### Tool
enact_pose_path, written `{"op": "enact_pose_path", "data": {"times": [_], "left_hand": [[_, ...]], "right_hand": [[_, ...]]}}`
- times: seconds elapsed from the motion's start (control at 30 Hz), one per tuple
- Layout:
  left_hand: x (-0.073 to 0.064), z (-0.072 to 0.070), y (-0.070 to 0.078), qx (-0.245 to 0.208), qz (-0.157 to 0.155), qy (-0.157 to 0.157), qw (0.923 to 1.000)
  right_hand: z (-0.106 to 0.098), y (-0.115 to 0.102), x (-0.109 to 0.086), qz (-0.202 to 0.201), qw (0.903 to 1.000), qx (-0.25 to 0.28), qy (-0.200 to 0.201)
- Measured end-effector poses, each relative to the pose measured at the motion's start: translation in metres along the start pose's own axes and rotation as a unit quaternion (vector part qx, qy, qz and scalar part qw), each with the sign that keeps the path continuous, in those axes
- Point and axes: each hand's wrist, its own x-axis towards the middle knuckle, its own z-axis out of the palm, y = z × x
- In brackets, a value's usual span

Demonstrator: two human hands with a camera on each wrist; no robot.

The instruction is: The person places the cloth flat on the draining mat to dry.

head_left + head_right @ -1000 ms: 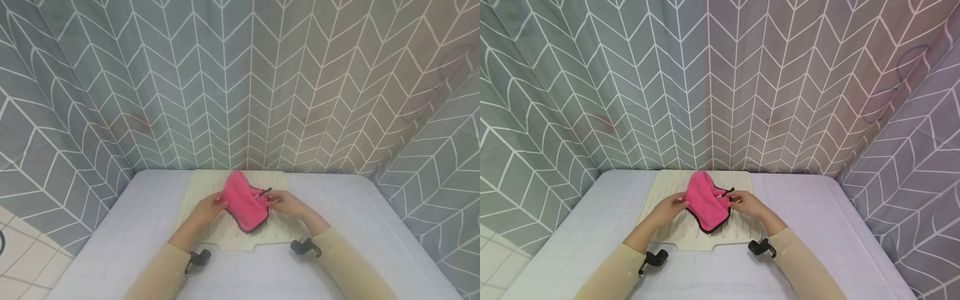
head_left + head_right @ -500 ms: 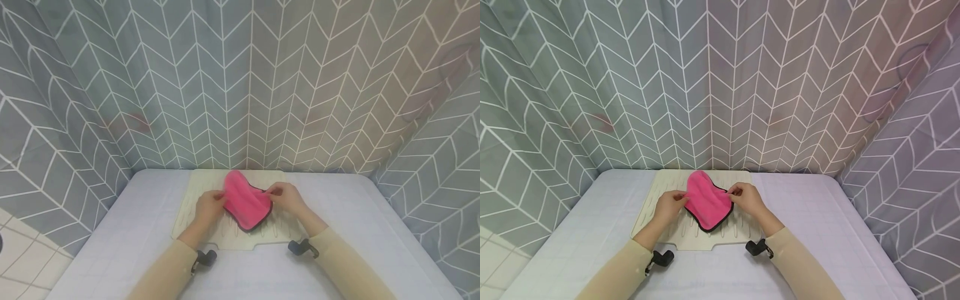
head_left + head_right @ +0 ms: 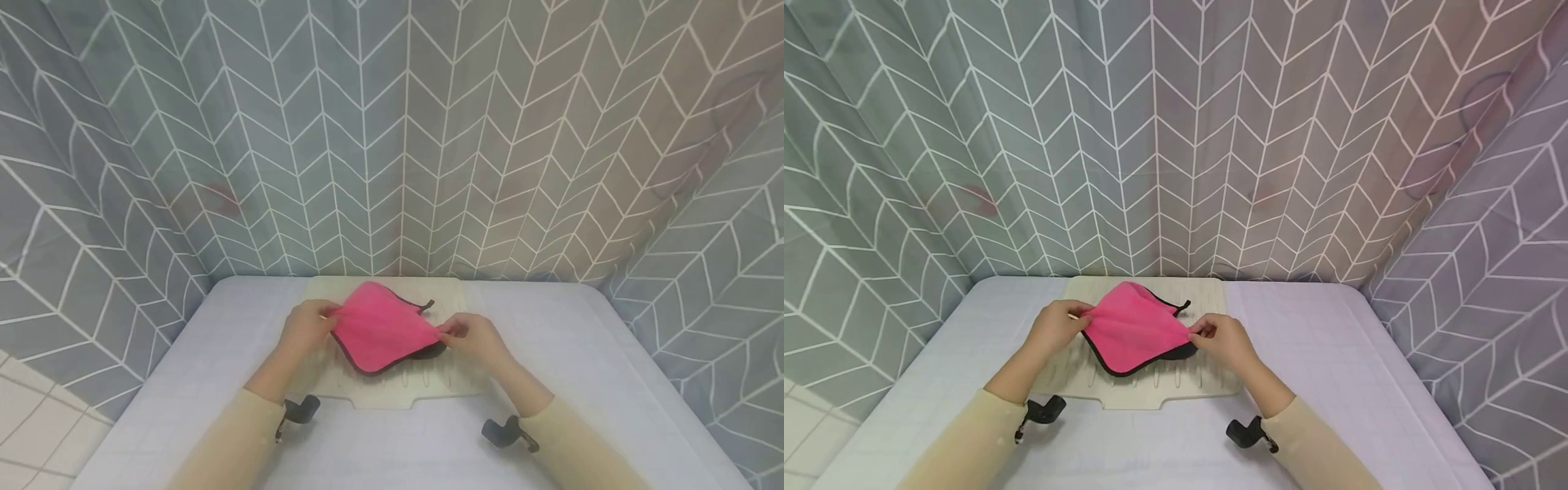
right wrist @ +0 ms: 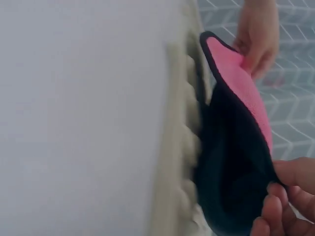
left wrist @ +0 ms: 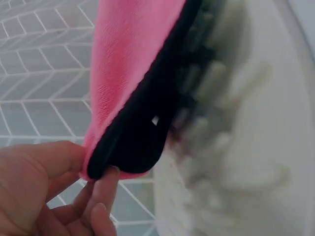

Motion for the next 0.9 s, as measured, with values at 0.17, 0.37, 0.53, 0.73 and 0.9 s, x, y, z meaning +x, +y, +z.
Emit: {"op": "enact_pose_path", "data": {"times": [0.17, 0.37, 0.53, 0.73, 0.9], "left_hand": [[0.001, -0.002, -0.022, 0.036, 0.008, -0.049, 0.9981], [-0.008, 0.003, -0.038, 0.018, -0.003, -0.116, 0.9931], [-0.029, -0.006, -0.041, 0.007, 0.014, -0.144, 0.9895], [-0.051, -0.002, -0.039, -0.003, 0.020, -0.130, 0.9913], [-0.059, 0.010, -0.032, -0.005, 0.042, -0.121, 0.9917]], "right_hand": [[0.026, -0.003, -0.011, -0.004, 0.9977, -0.008, -0.066], [0.033, 0.007, -0.018, -0.077, 0.9786, -0.010, -0.191], [-0.001, 0.017, -0.009, -0.076, 0.9774, 0.026, -0.195], [-0.014, 0.032, 0.010, -0.058, 0.9853, 0.023, -0.159], [-0.008, 0.035, 0.018, -0.042, 0.9729, 0.067, -0.217]]}}
